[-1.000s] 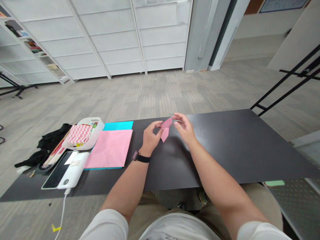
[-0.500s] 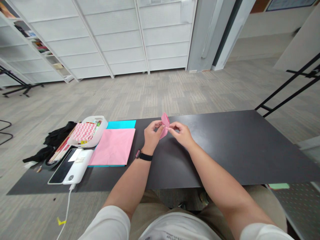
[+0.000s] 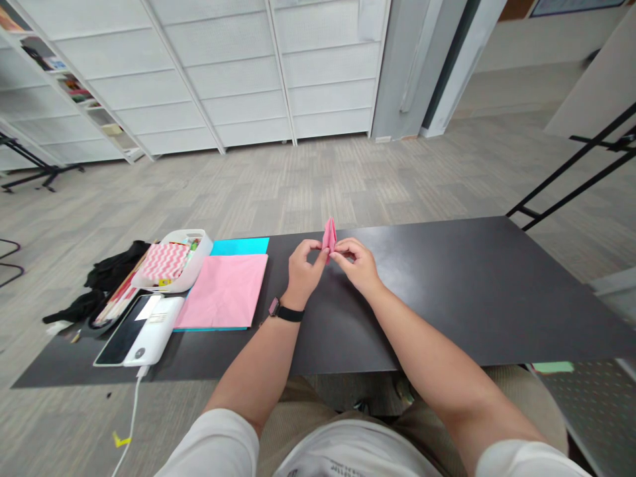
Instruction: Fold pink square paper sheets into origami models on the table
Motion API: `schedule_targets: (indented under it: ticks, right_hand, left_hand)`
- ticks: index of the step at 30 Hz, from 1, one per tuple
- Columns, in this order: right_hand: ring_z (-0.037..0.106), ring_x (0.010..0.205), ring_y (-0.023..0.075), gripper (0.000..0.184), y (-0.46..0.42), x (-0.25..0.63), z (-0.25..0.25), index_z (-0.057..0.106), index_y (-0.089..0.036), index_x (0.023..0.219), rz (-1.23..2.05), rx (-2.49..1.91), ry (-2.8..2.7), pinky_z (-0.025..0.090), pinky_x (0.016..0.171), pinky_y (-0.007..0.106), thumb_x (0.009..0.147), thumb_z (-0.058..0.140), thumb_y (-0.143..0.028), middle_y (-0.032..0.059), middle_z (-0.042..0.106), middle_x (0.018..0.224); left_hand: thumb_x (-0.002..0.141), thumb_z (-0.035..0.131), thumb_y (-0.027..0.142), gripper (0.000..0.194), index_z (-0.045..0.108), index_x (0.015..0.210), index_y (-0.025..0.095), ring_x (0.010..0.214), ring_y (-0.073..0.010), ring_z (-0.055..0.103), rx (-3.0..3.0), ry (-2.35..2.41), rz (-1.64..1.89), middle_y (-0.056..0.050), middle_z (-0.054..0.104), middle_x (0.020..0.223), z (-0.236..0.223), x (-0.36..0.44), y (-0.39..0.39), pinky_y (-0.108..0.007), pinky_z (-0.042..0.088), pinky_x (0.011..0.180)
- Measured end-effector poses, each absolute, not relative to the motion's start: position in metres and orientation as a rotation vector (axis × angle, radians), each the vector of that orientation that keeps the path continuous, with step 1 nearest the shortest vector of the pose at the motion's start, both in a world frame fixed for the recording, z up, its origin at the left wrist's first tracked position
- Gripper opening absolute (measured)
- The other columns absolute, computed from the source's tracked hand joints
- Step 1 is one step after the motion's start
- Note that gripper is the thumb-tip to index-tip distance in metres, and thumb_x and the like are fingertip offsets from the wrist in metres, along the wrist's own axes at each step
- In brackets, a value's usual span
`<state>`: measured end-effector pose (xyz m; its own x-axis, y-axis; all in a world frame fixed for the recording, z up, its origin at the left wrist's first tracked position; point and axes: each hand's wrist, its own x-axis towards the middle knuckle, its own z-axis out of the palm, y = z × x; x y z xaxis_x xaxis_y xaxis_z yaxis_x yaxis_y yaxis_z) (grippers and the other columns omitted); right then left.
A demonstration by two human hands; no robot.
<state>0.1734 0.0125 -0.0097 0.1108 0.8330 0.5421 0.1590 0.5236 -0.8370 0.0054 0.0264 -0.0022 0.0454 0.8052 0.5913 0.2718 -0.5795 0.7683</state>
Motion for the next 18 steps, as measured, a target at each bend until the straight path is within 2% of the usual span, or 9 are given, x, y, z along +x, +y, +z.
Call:
schedule_targets:
  ticks: [5,10,15,18]
  right_hand:
    - [0.074,0.091,0.0216,0.016,0.012,0.177,-0.007,0.078,-0.026,0.090,0.472,-0.950,-1.436,0.064,0.081,0.038,0.092,0.080,-0.041,0.0066,0.077,0.098]
    - [0.076,0.090,0.0221,0.012,0.011,0.179,-0.004,0.079,-0.027,0.089,0.345,-0.938,-1.514,0.064,0.084,0.040,0.093,0.080,-0.038,0.0062,0.079,0.096]
    - [0.076,0.093,0.0222,0.009,0.009,0.181,-0.001,0.079,-0.027,0.090,0.323,-0.946,-1.527,0.064,0.087,0.042,0.096,0.076,-0.033,0.0060,0.079,0.098]
    - [0.075,0.100,0.0229,0.007,0.008,0.182,0.002,0.078,-0.028,0.094,0.281,-0.928,-1.561,0.063,0.092,0.044,0.097,0.072,-0.029,0.0069,0.077,0.106]
  left_hand:
    - [0.102,0.069,0.040,0.022,0.071,0.112,0.020,0.099,-0.0193,0.075,1.815,0.850,1.445,-0.008,0.077,0.107,0.001,0.008,0.021,-0.034,0.061,0.095]
    - [0.096,0.077,0.043,0.024,0.074,0.106,0.020,0.098,-0.0196,0.074,1.848,0.873,1.482,-0.007,0.076,0.104,0.003,0.006,0.025,-0.035,0.061,0.094]
    - [0.104,0.066,0.041,0.023,0.076,0.101,0.021,0.099,-0.0202,0.073,1.963,0.919,1.494,-0.008,0.076,0.104,0.009,0.002,0.025,-0.037,0.061,0.094]
    - [0.105,0.063,0.037,0.020,0.075,0.105,0.021,0.104,-0.0205,0.074,1.989,0.921,1.515,-0.008,0.077,0.109,0.011,0.002,0.022,-0.038,0.061,0.097]
